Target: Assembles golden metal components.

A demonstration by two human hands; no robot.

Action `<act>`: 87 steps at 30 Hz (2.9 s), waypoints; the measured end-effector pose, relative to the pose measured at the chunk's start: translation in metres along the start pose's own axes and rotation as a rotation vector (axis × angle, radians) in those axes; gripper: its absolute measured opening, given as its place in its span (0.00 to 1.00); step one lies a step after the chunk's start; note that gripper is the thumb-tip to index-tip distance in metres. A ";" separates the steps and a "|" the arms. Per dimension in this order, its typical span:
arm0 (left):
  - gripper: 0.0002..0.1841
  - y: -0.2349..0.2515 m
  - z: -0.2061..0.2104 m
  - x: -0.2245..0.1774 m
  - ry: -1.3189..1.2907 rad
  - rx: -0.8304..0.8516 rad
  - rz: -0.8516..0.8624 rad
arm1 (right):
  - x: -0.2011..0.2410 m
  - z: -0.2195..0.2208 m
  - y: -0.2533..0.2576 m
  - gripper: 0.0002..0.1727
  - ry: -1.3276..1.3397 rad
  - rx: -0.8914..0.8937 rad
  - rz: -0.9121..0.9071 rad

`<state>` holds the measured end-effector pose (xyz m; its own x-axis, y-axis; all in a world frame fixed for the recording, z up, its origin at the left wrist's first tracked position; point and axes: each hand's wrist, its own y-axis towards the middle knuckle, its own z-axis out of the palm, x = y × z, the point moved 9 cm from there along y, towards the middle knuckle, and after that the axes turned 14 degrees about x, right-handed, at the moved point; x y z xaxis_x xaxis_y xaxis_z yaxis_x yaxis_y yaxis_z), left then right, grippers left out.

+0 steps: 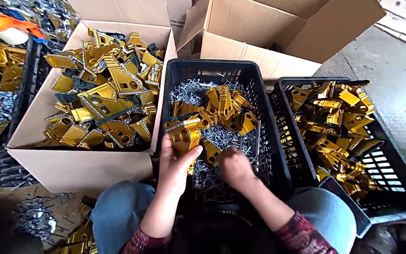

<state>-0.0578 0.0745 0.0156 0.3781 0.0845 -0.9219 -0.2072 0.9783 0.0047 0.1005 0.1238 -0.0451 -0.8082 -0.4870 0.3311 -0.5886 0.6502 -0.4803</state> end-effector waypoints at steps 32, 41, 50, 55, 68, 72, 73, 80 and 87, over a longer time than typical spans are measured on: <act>0.58 -0.001 0.030 0.055 0.363 0.315 -0.232 | 0.027 -0.066 -0.085 0.07 -0.041 -0.916 -0.662; 0.62 -0.007 0.036 0.066 0.288 0.443 -0.366 | -0.013 -0.061 -0.039 0.36 0.699 -0.470 -0.603; 0.51 -0.002 0.030 0.074 0.846 0.435 -0.348 | -0.083 -0.084 -0.010 0.20 0.666 0.099 0.057; 0.39 0.006 0.016 0.049 0.720 0.299 -0.267 | -0.171 -0.217 -0.041 0.37 1.299 -0.797 -0.119; 0.27 0.009 -0.004 0.016 0.407 0.011 -0.030 | -0.090 -0.105 0.073 0.19 0.420 -0.315 0.167; 0.27 0.009 -0.010 0.017 0.354 -0.012 -0.035 | -0.074 -0.098 0.096 0.40 0.372 -0.369 0.469; 0.26 0.009 -0.010 0.019 0.355 -0.010 -0.042 | -0.081 -0.093 0.100 0.40 0.405 -0.384 0.510; 0.27 0.008 -0.005 0.009 0.571 0.021 0.032 | -0.111 -0.109 0.090 0.16 0.364 -0.321 0.506; 0.27 0.014 0.010 0.019 0.578 0.088 0.020 | -0.132 -0.106 0.088 0.44 0.577 -0.585 0.441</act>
<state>-0.0450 0.0912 0.0021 -0.1842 0.0100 -0.9828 -0.1241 0.9917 0.0334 0.1539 0.3068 -0.0451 -0.7530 0.1370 0.6436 -0.0150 0.9743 -0.2249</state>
